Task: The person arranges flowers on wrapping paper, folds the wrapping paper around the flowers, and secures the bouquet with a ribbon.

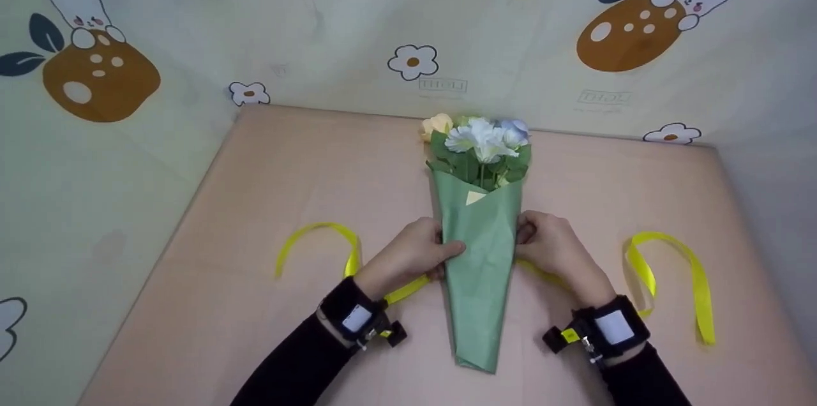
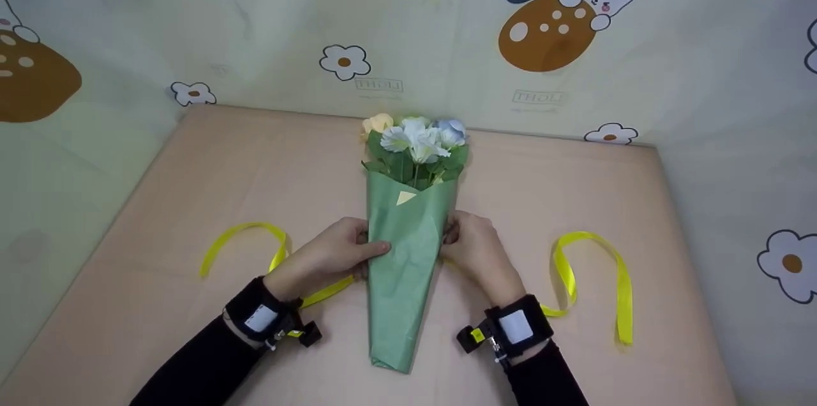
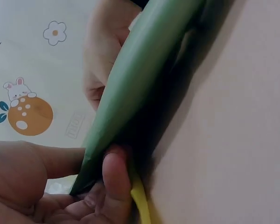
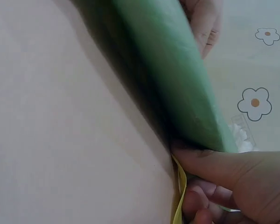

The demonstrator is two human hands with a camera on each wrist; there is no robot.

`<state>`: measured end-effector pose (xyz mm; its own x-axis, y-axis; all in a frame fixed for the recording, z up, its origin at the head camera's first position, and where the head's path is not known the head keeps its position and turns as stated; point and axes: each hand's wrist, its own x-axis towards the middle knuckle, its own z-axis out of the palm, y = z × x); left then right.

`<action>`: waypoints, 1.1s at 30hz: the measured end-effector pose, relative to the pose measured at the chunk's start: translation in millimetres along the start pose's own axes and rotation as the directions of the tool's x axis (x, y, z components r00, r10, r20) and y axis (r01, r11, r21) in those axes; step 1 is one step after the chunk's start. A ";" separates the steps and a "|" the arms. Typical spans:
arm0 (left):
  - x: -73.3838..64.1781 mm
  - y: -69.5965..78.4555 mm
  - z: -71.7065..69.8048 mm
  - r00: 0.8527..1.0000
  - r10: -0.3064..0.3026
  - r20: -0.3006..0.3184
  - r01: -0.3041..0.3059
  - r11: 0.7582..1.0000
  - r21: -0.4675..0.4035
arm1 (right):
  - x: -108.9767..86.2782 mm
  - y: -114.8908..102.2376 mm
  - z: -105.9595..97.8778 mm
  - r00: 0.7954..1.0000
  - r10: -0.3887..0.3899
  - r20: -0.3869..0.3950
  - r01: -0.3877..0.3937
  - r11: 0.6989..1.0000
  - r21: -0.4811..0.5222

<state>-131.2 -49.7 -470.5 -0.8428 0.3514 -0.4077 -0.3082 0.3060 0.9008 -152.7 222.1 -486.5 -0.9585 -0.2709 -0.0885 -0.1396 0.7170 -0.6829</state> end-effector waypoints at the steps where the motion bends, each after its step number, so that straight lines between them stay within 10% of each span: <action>1: -1.8 0.4 -1.1 1.000 0.005 -0.001 -0.005 0.998 0.059 | -1.5 -0.4 -1.0 1.000 0.007 0.008 -0.007 1.000 0.006; 4: -7.8 5.0 -8.6 0.999 0.045 0.007 -0.045 0.954 0.297 | -5.3 -1.7 -3.8 0.999 0.016 0.035 -0.017 1.000 0.023; 8: -17.4 12.9 -20.8 0.998 0.051 0.042 -0.066 0.783 0.618 | -12.1 -4.1 -8.6 0.994 0.032 0.101 -0.036 0.999 0.033; 12: -23.9 16.2 -26.0 0.996 -0.031 0.081 -0.042 0.648 0.761 | -18.1 -6.3 -15.3 0.981 0.069 0.183 -0.076 0.997 0.031; 15: -25.5 15.9 -27.5 0.993 -0.051 0.105 -0.053 0.606 0.794 | -21.8 -7.3 -19.4 0.969 0.104 0.225 -0.113 0.993 0.025; 18: -26.4 14.1 -34.0 0.991 -0.032 0.128 -0.080 0.625 0.776 | -26.6 -8.2 -18.8 0.966 0.108 0.233 -0.115 0.993 0.016; 28: -28.0 3.2 -70.6 0.967 -0.050 0.249 -0.099 0.828 0.553 | -48.5 -0.4 -19.6 0.979 0.015 0.203 -0.014 1.000 -0.006; 33: -30.0 -4.9 -74.2 0.956 -0.081 0.280 -0.056 0.891 0.451 | -57.0 4.2 -37.0 0.958 -0.029 0.285 0.023 0.999 0.027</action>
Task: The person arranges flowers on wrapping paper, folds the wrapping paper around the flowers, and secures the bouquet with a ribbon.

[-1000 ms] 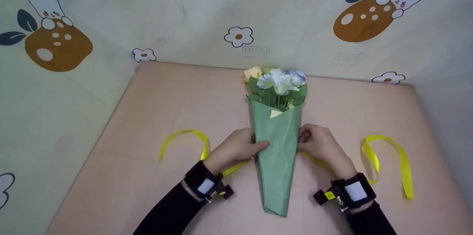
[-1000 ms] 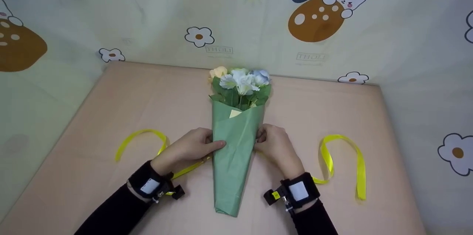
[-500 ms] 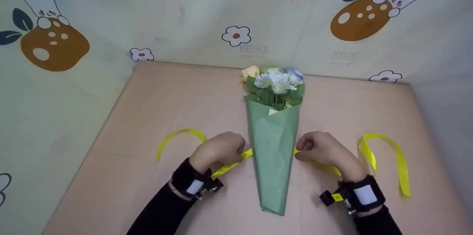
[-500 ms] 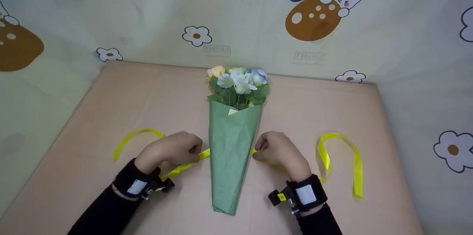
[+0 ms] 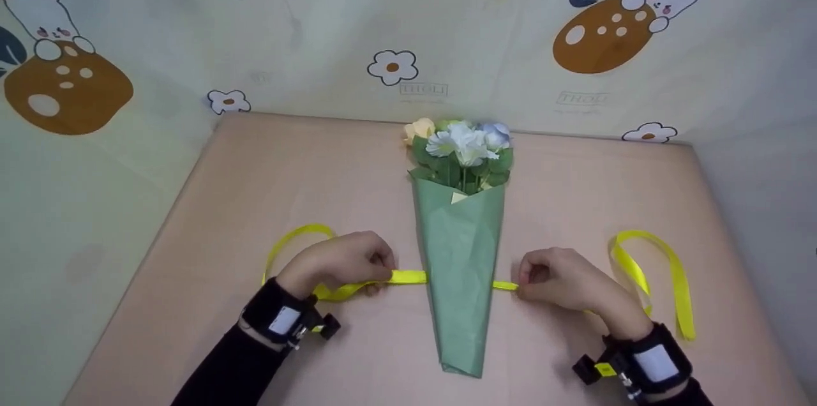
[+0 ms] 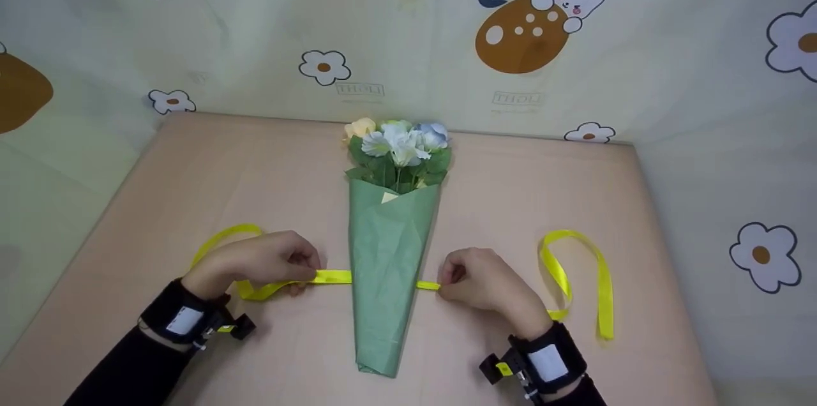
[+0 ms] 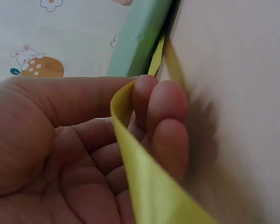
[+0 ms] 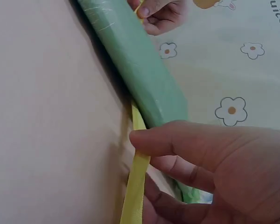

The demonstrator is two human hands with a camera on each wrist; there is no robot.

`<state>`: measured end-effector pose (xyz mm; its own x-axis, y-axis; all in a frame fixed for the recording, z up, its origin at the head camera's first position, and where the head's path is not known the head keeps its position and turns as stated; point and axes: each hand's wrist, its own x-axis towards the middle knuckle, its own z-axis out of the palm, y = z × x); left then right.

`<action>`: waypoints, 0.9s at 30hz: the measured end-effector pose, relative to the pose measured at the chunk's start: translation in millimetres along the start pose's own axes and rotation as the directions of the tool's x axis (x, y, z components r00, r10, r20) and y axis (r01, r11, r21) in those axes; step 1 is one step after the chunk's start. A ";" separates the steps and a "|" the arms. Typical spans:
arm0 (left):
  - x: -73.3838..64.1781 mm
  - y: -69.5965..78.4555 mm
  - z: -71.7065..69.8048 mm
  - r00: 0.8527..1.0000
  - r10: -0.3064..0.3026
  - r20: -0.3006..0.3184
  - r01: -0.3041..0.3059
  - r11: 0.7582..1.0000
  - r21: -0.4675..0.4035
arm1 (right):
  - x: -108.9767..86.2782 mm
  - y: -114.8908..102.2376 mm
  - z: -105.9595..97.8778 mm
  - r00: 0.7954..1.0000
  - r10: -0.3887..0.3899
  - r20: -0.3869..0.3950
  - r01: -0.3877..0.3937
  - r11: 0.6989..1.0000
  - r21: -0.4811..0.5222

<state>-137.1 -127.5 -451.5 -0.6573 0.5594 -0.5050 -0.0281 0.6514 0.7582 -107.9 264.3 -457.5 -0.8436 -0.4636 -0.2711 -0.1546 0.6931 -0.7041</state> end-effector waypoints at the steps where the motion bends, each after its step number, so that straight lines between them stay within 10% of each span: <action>1: -0.1 -0.8 1.0 1.000 0.007 0.007 -0.007 1.000 -0.019 | -2.2 0.7 -2.6 1.000 0.015 0.015 -0.015 1.000 0.010; 7: 2.0 0.6 6.3 0.998 0.035 0.042 -0.033 0.998 -0.051 | -11.5 7.3 -18.8 0.987 0.112 0.112 -0.126 0.984 0.129; 16: -4.5 10.3 3.7 1.000 0.000 0.008 -0.001 0.992 0.125 | -14.7 24.0 -33.5 0.948 0.124 0.295 -0.216 0.929 0.302; 20: -4.8 16.3 0.0 1.000 0.024 0.019 -0.026 0.989 0.147 | -15.6 25.3 -32.2 0.958 0.158 0.241 -0.223 0.936 0.274; 27: -4.1 19.8 -3.8 0.998 0.038 0.051 -0.047 0.983 0.177 | -16.0 17.8 -30.8 0.998 0.001 0.057 -0.002 1.000 0.008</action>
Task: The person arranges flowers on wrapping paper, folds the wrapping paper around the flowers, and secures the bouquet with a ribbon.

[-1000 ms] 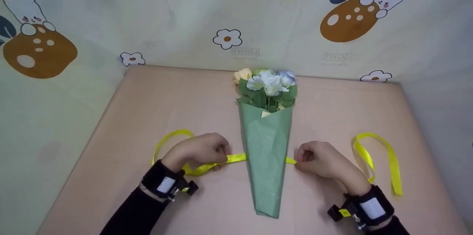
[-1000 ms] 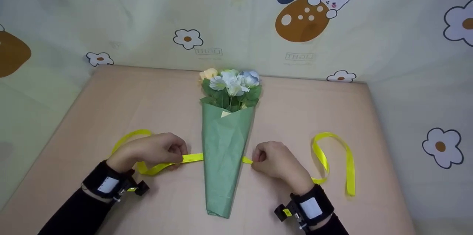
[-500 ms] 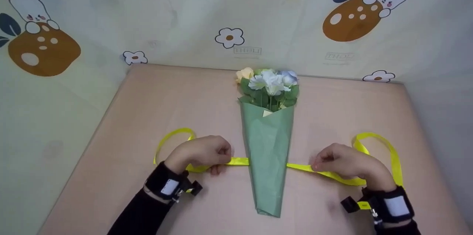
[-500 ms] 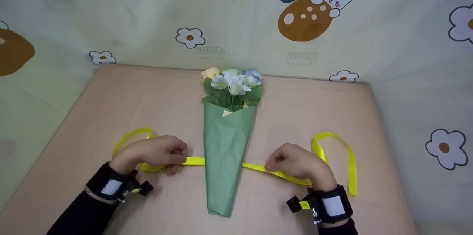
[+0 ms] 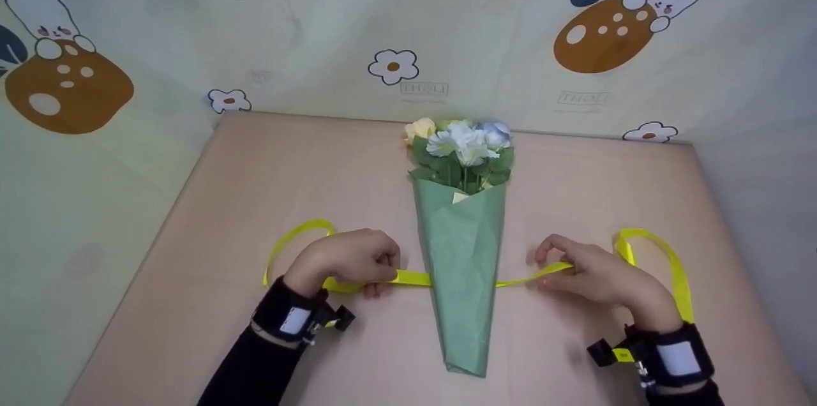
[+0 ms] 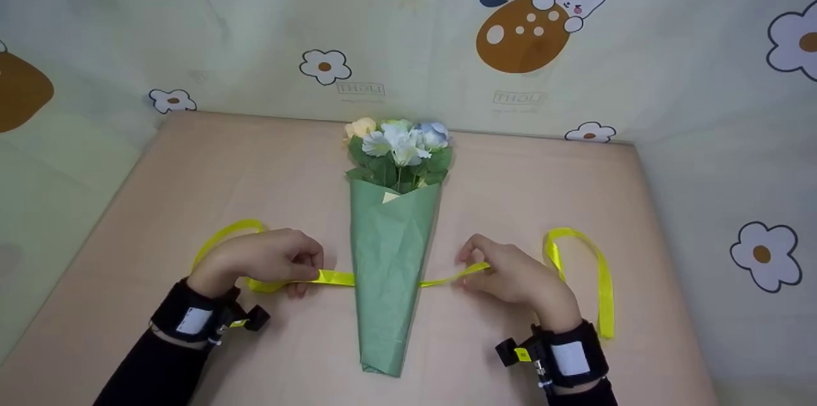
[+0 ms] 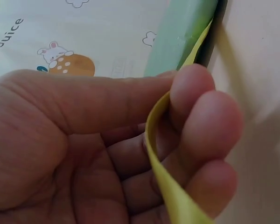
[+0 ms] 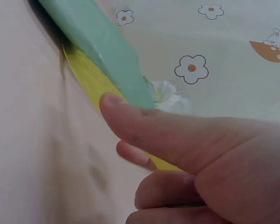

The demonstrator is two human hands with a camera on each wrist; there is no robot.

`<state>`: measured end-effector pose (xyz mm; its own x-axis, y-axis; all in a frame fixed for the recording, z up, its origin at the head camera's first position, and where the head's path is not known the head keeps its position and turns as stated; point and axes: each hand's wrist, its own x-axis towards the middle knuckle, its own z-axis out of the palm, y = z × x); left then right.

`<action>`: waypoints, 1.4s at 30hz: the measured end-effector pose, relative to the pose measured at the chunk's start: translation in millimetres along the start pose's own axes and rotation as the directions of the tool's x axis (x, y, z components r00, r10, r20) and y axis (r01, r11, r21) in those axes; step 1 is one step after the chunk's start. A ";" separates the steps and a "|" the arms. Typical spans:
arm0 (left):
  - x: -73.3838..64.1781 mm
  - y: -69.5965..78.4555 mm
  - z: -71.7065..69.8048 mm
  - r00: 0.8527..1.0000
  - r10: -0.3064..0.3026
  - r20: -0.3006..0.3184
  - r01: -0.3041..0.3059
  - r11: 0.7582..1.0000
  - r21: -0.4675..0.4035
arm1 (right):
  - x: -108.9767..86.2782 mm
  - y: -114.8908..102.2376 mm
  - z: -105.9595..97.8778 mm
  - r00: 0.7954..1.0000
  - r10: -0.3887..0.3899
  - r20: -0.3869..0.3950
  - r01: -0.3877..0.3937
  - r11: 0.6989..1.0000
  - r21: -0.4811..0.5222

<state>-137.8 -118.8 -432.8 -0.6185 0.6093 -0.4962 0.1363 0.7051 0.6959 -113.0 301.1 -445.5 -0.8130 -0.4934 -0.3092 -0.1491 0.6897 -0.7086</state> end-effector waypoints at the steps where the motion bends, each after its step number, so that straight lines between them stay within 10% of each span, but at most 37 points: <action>1: 0.1 -0.4 0.0 1.000 0.002 0.004 -0.002 1.000 0.002 | 0.2 0.5 0.0 1.000 -0.015 -0.006 0.015 1.000 -0.015; 8: 1.5 -2.1 -0.6 0.999 -0.024 0.027 0.023 1.000 0.016 | -3.5 6.0 -5.8 0.998 -0.056 0.030 0.056 0.998 0.014; 19: 2.6 -6.6 -3.1 0.994 -0.101 0.036 0.100 0.995 0.025 | -16.5 25.1 -22.0 0.952 0.109 0.287 -0.174 0.962 0.212; 25: 1.2 -7.2 -4.4 0.997 -0.069 0.047 0.069 0.998 0.001 | -32.3 31.7 -35.8 0.952 0.163 0.260 -0.215 0.958 0.188; 34: 0.2 -8.1 -3.7 0.998 -0.059 0.007 0.058 0.997 0.055 | -17.9 7.0 -13.6 0.975 0.213 0.069 -0.200 0.967 -0.157; 42: -5.1 -10.9 -9.3 0.999 -0.047 0.015 0.047 0.998 0.048 | -0.3 -9.3 10.3 0.979 0.196 0.057 -0.186 0.971 -0.154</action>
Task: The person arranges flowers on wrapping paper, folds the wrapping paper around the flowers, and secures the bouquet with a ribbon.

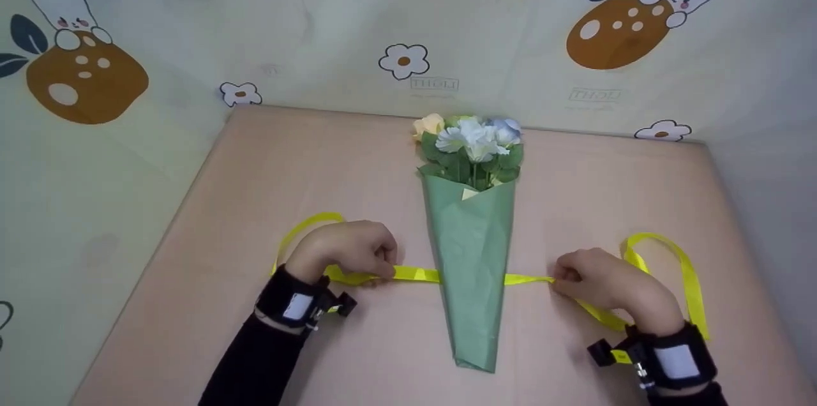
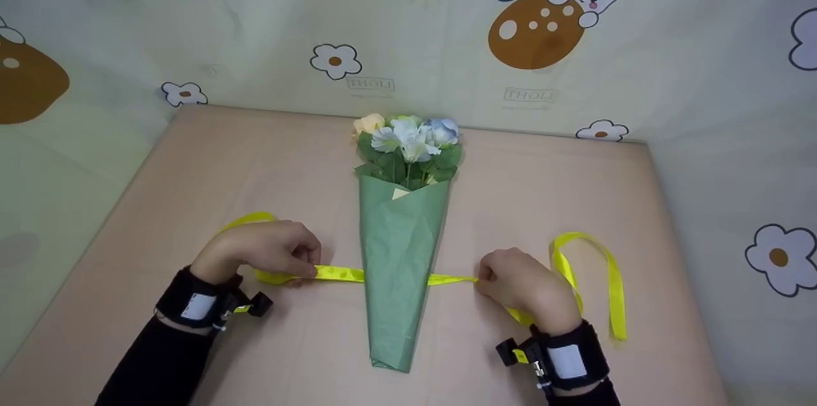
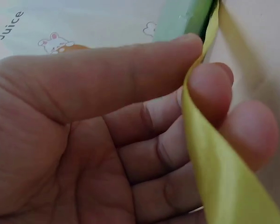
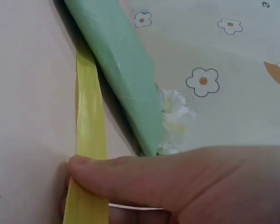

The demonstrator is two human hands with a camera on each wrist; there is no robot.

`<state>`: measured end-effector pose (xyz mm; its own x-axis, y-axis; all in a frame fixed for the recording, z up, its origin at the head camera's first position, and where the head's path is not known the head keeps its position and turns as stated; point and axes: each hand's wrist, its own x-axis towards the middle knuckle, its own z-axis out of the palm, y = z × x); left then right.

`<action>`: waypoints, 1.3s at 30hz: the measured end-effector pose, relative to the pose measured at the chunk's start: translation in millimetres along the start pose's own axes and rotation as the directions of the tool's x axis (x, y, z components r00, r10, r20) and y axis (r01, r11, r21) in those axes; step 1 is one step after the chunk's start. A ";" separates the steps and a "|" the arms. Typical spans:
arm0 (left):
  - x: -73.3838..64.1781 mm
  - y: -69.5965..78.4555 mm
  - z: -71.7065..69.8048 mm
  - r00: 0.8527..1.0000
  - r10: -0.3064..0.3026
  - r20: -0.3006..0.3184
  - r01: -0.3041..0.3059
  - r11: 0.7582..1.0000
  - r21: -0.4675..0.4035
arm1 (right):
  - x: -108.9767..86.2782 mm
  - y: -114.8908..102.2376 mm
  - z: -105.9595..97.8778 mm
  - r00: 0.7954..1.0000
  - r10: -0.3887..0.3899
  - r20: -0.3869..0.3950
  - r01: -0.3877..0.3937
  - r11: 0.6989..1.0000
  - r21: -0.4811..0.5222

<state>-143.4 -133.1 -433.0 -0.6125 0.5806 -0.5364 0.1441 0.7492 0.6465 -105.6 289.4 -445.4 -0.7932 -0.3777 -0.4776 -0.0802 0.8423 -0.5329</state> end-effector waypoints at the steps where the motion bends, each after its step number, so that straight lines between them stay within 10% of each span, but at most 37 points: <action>1: -0.5 -0.6 -1.3 1.000 0.000 -0.010 0.000 1.000 -0.006 | -0.2 0.9 -0.9 1.000 -0.015 -0.004 0.015 1.000 0.007; 15: 1.9 -13.5 -6.0 0.991 -0.013 -0.133 0.009 0.999 -0.036 | 5.0 20.6 -10.6 1.000 0.011 -0.014 -0.009 0.990 0.142; 22: -5.8 -12.8 -16.6 0.987 0.118 -0.106 -0.139 0.966 -0.217 | -1.6 20.6 -20.2 0.996 -0.039 -0.078 0.051 0.986 0.157; 32: -16.4 11.9 -21.0 0.904 0.292 -0.314 -0.411 0.796 -0.444 | -15.4 18.2 -33.4 0.973 -0.182 -0.142 0.220 0.917 0.332; 39: -21.1 23.5 -17.8 0.839 0.313 -0.445 -0.511 0.733 -0.449 | -17.6 12.7 -33.9 0.963 -0.146 -0.228 0.223 0.904 0.364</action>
<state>-140.9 -133.4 -396.8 -0.8147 0.5799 -0.0069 0.0695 0.1095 0.9915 -113.1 319.8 -420.0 -0.8895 -0.3989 -0.2230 -0.0296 0.5373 -0.8429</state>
